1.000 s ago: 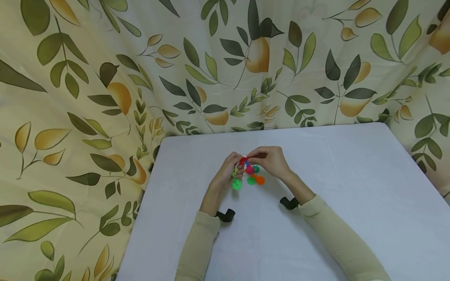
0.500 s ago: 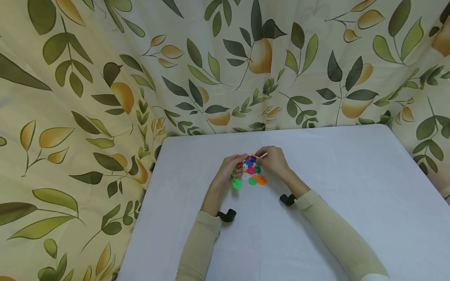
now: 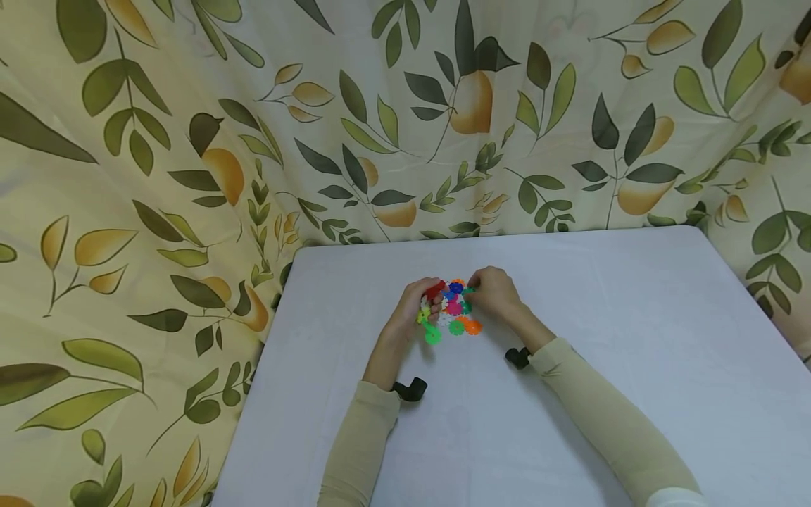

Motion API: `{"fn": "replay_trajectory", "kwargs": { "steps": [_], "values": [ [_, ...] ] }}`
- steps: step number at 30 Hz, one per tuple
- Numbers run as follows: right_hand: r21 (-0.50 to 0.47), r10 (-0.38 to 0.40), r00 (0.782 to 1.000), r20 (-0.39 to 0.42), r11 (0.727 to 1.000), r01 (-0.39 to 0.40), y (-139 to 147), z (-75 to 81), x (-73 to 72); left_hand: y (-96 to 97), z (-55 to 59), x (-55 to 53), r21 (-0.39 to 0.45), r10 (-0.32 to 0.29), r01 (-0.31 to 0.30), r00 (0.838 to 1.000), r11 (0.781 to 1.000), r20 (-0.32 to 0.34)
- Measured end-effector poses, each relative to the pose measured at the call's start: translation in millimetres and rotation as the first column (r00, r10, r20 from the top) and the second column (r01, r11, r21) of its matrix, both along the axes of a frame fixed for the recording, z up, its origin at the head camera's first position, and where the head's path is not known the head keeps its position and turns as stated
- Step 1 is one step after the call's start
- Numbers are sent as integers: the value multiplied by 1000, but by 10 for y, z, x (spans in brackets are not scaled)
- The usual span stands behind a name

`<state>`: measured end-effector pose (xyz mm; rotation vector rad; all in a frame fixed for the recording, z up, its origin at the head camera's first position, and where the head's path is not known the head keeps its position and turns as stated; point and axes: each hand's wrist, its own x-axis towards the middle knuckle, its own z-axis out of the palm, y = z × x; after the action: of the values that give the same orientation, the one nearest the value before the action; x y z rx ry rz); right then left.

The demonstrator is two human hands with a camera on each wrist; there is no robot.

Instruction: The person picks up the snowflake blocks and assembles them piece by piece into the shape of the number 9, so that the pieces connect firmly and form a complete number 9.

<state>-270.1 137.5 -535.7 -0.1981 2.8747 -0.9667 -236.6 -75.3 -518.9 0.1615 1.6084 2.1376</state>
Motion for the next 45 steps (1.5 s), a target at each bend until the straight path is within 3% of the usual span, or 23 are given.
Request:
{"fn": "replay_trajectory", "kwargs": {
  "steps": [6,15,19,25,28,31,35,45],
  "values": [
    [-47,-34,999,6,998,34,62,45,32,3,-6,-2,-8,5,-5,1000,1000,-10],
    [-262,-44,999,6,964,44,134,205,108,-40,-33,-13,-46,11,-13,999,999,-30],
    [-390,-21,999,29,921,31,134,297,151,-56,-41,-16,-38,13,-14,1000,999,-25],
    [-570,39,994,104,821,28,107,427,211,-73,-37,-16,-70,-15,12,999,997,-44],
    [-632,74,987,143,774,34,92,471,245,-80,-33,-12,-89,-36,30,998,996,-59],
    [-661,98,982,160,749,33,75,498,276,-84,-30,-7,-96,-56,49,996,994,-65],
    [-672,104,980,170,739,38,51,511,300,-86,-26,-5,-107,-76,68,995,992,-71],
    [-669,117,978,173,743,29,21,489,305,-77,-11,6,-132,-84,73,993,989,-80]
  ]
}}
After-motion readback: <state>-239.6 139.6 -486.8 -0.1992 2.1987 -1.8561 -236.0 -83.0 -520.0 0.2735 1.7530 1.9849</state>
